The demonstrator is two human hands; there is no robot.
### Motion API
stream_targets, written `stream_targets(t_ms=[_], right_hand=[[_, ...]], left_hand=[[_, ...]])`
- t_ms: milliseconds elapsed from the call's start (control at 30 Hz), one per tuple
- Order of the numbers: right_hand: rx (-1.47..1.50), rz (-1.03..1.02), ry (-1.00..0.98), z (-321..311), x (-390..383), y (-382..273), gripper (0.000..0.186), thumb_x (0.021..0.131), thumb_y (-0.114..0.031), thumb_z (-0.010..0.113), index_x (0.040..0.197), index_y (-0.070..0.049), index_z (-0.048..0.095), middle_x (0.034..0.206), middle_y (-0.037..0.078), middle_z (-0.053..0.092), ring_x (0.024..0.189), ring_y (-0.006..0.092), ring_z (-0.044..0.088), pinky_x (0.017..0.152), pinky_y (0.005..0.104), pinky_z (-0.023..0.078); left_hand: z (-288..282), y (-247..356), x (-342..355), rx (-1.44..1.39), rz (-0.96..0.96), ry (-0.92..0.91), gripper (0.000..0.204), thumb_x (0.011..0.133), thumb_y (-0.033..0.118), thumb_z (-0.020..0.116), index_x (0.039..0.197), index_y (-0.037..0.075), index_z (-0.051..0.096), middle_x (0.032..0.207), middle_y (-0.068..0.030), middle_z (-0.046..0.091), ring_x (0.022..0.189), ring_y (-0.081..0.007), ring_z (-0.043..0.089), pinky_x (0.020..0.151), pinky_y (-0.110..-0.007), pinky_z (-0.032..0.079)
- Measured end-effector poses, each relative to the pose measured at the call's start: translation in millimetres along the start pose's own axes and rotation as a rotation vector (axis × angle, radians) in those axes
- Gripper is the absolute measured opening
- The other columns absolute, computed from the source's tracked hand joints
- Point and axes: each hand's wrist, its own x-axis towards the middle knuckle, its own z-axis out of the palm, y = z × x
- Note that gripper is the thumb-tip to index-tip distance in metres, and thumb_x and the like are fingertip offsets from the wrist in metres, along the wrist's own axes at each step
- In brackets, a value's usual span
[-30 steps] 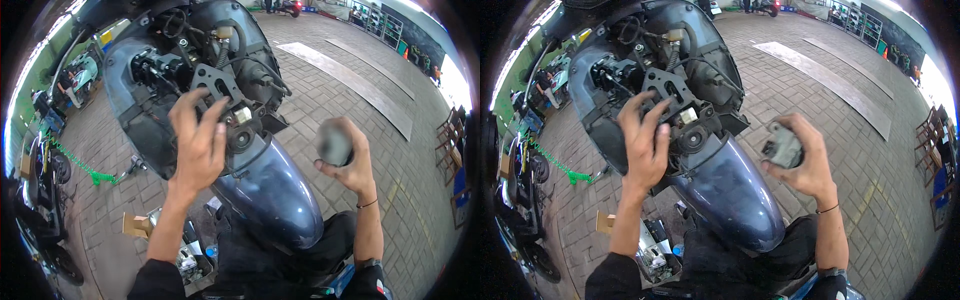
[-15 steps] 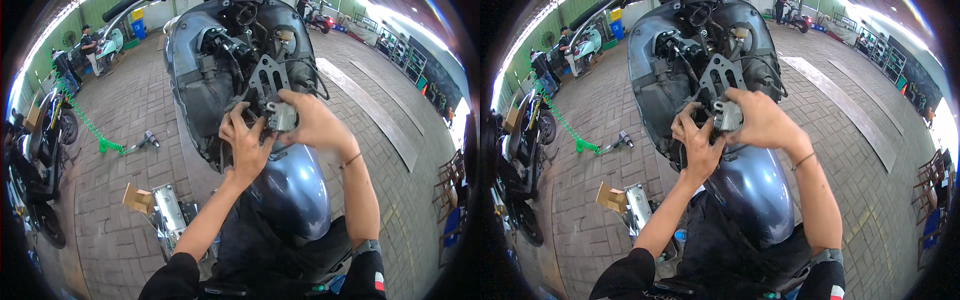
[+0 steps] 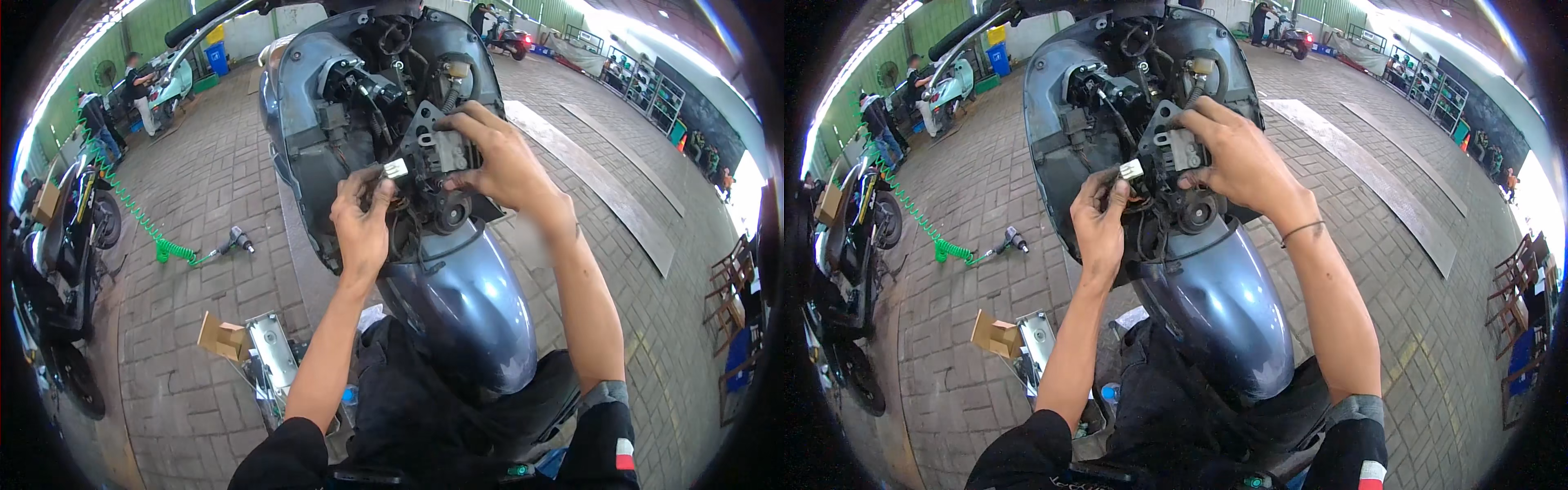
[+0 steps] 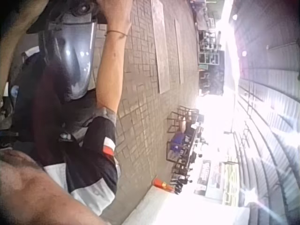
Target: The person disassembles the front panels of a scooter by hand and using a screwdriver, handles internal electrical components and a metal bracket, and works on the frame's mounting points.
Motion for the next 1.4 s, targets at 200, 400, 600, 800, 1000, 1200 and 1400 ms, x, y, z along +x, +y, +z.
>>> stream_targets(t_ms=[200, 400, 600, 800, 1000, 1200, 1400], right_hand=[[0.043, -0.208, 0.087, 19.1, 16.0, 10.1, 0.065, 0.069, -0.011, 0.088, 0.129, -0.005, 0.063, 0.123, 0.016, 0.058, 0.117, 0.0388, 0.058, 0.100, 0.0460, 0.049], [-0.001, -0.209, 0.078, 18.2, 14.1, 20.9, 0.067, 0.069, -0.012, 0.087, 0.131, -0.004, 0.062, 0.125, 0.016, 0.060, 0.119, 0.0391, 0.055, 0.105, 0.0462, 0.046], [-0.014, -0.201, 0.094, 16.0, 8.9, 17.7, 0.065, 0.067, -0.012, 0.088, 0.127, -0.001, 0.063, 0.118, 0.015, 0.062, 0.111, 0.0386, 0.056, 0.100, 0.0456, 0.047], [-0.038, -0.191, 0.121, 16.6, 4.5, 19.8, 0.060, 0.070, -0.012, 0.085, 0.125, 0.000, 0.064, 0.112, 0.016, 0.062, 0.107, 0.0383, 0.056, 0.097, 0.0462, 0.047], [-0.033, -0.194, 0.162, 19.0, 5.1, 20.5, 0.058, 0.071, -0.011, 0.084, 0.124, 0.000, 0.064, 0.112, 0.015, 0.062, 0.106, 0.0375, 0.056, 0.096, 0.0455, 0.048], [-0.005, -0.256, 0.101, 20.7, 8.1, 15.3, 0.062, 0.066, -0.010, 0.086, 0.123, -0.001, 0.064, 0.116, 0.014, 0.062, 0.107, 0.0365, 0.056, 0.095, 0.0446, 0.049], [-0.048, -0.313, 0.122, 18.9, 12.1, 14.2, 0.065, 0.063, -0.009, 0.087, 0.123, -0.003, 0.064, 0.117, 0.013, 0.062, 0.107, 0.0364, 0.056, 0.094, 0.0457, 0.049]], left_hand=[[11.5, 13.7, 10.5, 0.091, 0.033, 0.082, 0.023, 0.093, 0.009, 0.076, 0.113, 0.001, 0.074, 0.095, -0.0088, 0.065, 0.090, -0.0172, 0.063, 0.082, -0.031, 0.054], [22.1, 25.5, 24.7, 0.418, 0.393, 0.004, 0.025, 0.085, 0.004, 0.079, 0.110, 0.001, 0.078, 0.088, -0.0111, 0.070, 0.082, -0.0218, 0.061, 0.078, -0.033, 0.050], [19.0, 25.3, 33.6, 0.499, 0.448, -0.077, 0.024, 0.083, 0.008, 0.075, 0.107, 0.003, 0.076, 0.090, -0.0062, 0.073, 0.090, -0.0240, 0.059, 0.088, -0.042, 0.033], [23.7, 24.0, 37.7, 0.555, 0.595, -0.101, 0.026, 0.079, 0.004, 0.077, 0.105, -0.001, 0.075, 0.087, -0.0084, 0.072, 0.080, -0.0254, 0.060, 0.079, -0.037, 0.041], [21.7, 27.6, 37.0, 0.270, 0.315, -0.207, 0.025, 0.091, 0.013, 0.076, 0.111, -0.001, 0.075, 0.083, -0.0066, 0.070, 0.084, -0.0178, 0.062, 0.080, -0.033, 0.046], [-5.1, 15.9, 43.7, -0.251, -0.220, -0.454, 0.041, 0.101, 0.031, 0.069, 0.112, -0.007, 0.073, 0.094, -0.0043, 0.072, 0.086, -0.0098, 0.060, 0.081, -0.028, 0.048], [-1.5, 12.1, 47.5, -0.262, -0.267, -0.471, 0.039, 0.098, 0.031, 0.073, 0.104, -0.008, 0.075, 0.091, -0.0048, 0.072, 0.083, -0.0088, 0.059, 0.076, -0.026, 0.045]])
